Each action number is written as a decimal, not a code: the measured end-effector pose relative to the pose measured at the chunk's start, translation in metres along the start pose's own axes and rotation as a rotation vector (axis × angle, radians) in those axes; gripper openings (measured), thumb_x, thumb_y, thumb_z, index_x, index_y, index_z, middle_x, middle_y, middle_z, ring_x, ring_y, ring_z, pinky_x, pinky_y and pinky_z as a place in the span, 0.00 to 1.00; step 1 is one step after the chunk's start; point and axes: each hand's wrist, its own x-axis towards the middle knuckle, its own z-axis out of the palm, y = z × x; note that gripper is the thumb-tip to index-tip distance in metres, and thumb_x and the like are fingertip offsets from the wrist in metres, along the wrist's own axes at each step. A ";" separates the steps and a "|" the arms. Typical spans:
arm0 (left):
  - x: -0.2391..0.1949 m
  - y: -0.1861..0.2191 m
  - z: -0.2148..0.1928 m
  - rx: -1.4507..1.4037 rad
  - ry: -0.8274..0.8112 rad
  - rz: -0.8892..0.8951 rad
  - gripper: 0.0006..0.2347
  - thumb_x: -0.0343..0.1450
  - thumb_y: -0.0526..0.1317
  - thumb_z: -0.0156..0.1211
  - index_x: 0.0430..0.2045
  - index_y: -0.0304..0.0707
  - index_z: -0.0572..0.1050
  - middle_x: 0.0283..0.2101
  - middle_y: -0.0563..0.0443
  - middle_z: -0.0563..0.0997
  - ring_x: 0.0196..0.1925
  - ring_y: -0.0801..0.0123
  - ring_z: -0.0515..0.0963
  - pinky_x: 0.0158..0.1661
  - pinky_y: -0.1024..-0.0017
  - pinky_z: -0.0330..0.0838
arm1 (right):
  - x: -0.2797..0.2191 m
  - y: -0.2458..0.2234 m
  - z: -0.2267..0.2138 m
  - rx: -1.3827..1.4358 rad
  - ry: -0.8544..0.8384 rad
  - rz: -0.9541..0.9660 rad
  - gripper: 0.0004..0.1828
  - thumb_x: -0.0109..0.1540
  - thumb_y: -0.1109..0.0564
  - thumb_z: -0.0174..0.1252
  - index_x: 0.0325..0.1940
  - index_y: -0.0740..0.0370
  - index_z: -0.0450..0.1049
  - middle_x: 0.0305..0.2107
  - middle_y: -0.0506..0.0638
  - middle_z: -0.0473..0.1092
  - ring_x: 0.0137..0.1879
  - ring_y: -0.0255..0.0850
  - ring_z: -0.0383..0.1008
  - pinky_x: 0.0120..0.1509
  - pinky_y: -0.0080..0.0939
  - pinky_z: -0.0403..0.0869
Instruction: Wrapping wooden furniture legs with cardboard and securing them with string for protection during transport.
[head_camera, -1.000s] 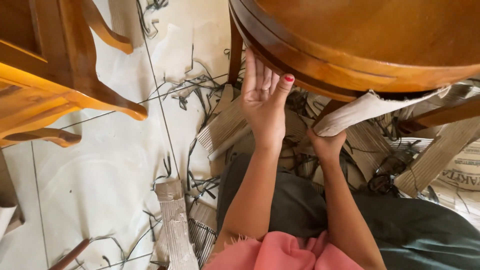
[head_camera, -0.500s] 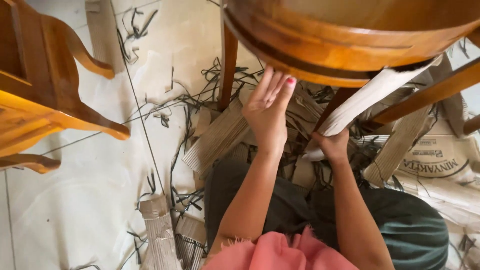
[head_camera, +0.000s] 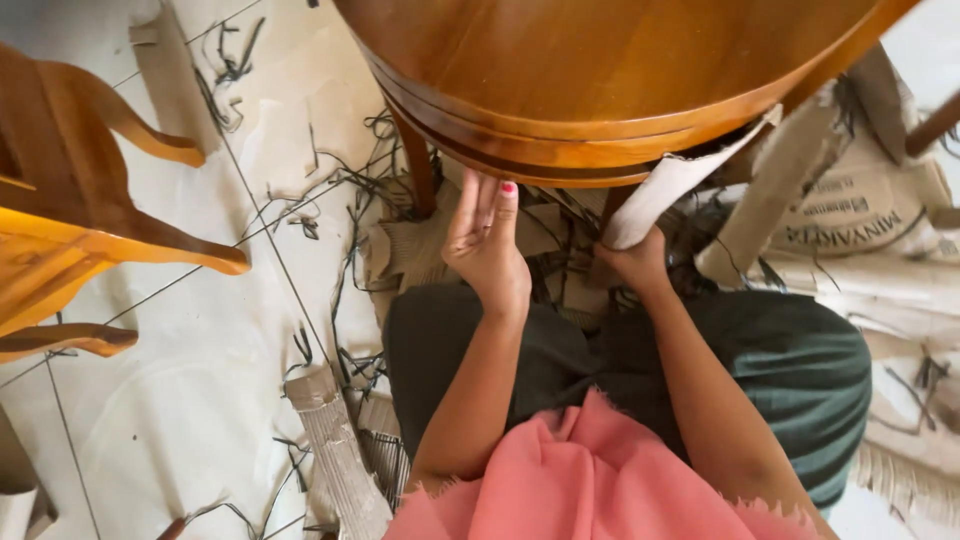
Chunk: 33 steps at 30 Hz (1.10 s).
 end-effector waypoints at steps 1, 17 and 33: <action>-0.003 -0.006 -0.004 0.003 -0.009 -0.006 0.21 0.70 0.31 0.71 0.58 0.34 0.75 0.51 0.33 0.82 0.56 0.54 0.82 0.55 0.58 0.80 | -0.003 -0.001 -0.001 0.001 0.009 0.008 0.36 0.41 0.59 0.83 0.45 0.81 0.73 0.37 0.75 0.73 0.48 0.64 0.75 0.51 0.67 0.70; -0.039 -0.092 -0.058 0.422 -0.550 -0.255 0.17 0.70 0.31 0.66 0.54 0.39 0.77 0.55 0.40 0.82 0.59 0.53 0.81 0.58 0.61 0.77 | -0.028 -0.070 -0.051 -0.038 -0.047 -0.118 0.51 0.52 0.54 0.81 0.70 0.65 0.57 0.56 0.72 0.69 0.63 0.70 0.70 0.66 0.67 0.69; -0.013 -0.068 -0.086 1.363 -1.187 -0.549 0.18 0.77 0.42 0.51 0.64 0.51 0.68 0.60 0.47 0.78 0.65 0.55 0.74 0.60 0.53 0.72 | -0.097 0.034 0.043 -0.965 -0.441 -0.236 0.14 0.60 0.57 0.60 0.50 0.52 0.76 0.24 0.47 0.75 0.27 0.47 0.80 0.29 0.44 0.77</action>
